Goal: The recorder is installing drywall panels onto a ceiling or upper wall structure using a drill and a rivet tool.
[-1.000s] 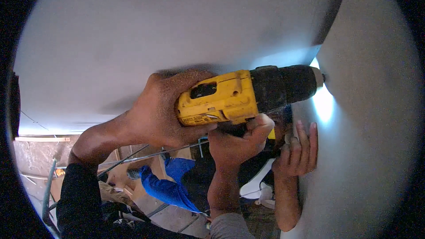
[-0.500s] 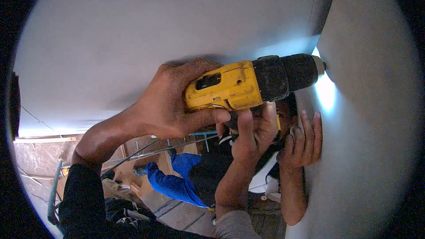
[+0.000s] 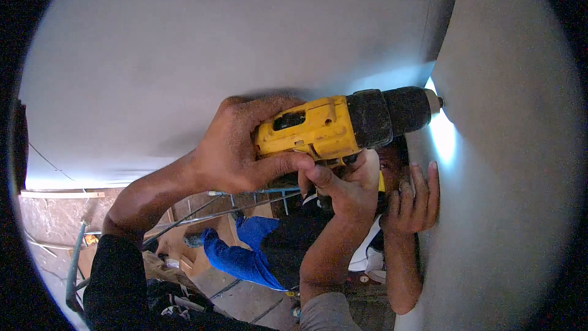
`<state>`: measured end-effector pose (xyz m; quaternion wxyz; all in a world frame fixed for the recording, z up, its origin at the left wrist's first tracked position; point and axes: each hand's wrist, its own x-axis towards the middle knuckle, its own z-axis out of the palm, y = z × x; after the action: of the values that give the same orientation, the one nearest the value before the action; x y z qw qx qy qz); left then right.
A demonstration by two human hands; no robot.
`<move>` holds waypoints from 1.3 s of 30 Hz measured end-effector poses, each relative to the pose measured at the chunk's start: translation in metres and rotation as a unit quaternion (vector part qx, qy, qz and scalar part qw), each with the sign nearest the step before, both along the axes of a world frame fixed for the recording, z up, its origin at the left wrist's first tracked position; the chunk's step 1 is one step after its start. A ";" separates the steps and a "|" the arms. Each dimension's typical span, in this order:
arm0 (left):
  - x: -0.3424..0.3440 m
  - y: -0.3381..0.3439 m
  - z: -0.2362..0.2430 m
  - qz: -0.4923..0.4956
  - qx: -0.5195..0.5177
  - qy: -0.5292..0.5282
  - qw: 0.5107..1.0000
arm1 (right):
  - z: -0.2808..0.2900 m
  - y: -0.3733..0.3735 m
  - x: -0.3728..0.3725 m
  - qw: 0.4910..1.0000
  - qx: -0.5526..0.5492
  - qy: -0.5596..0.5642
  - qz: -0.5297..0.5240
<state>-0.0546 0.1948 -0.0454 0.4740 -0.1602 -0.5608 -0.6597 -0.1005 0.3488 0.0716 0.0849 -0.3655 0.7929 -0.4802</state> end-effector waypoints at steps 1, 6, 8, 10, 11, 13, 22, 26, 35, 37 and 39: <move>0.001 0.000 0.001 -0.001 -0.001 0.003 1.000 | 0.000 -0.001 0.003 0.998 -0.036 0.009 0.050; 0.004 -0.004 0.000 -0.028 0.015 0.013 0.999 | -0.021 -0.007 0.022 0.967 0.060 0.242 -0.043; 0.002 -0.005 -0.004 -0.042 0.018 0.004 0.999 | -0.047 -0.008 0.023 0.883 0.117 0.444 -0.095; 0.003 -0.003 0.000 -0.060 0.022 0.005 0.998 | -0.065 0.007 0.006 0.800 0.059 0.581 -0.136; 0.003 -0.003 0.001 -0.052 0.019 0.007 0.998 | -0.069 0.007 0.001 0.799 0.061 0.582 -0.140; 0.002 -0.003 -0.001 -0.045 0.019 0.013 0.999 | -0.071 0.000 -0.010 0.819 -0.062 0.559 -0.111; 0.000 0.000 -0.009 0.008 0.007 0.038 0.999 | -0.075 0.012 -0.018 0.842 -0.063 0.528 -0.090; 0.005 -0.001 -0.019 -0.004 0.013 0.036 0.999 | -0.081 0.008 -0.015 0.850 -0.057 0.518 -0.072; 0.017 -0.003 -0.068 0.045 0.003 -0.001 0.999 | -0.123 0.012 -0.012 0.868 0.033 0.487 -0.088; 0.026 0.002 -0.097 0.048 0.006 -0.033 0.998 | -0.149 0.013 -0.005 0.876 0.030 0.480 -0.039; 0.041 0.010 -0.131 -0.001 0.062 -0.102 0.993 | -0.172 0.018 0.010 0.910 0.097 0.402 -0.031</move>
<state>-0.0139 0.2049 -0.1768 0.4229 -0.0624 -0.5639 -0.7066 -0.0903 0.3671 -0.1008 -0.2209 -0.4931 0.8134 -0.2153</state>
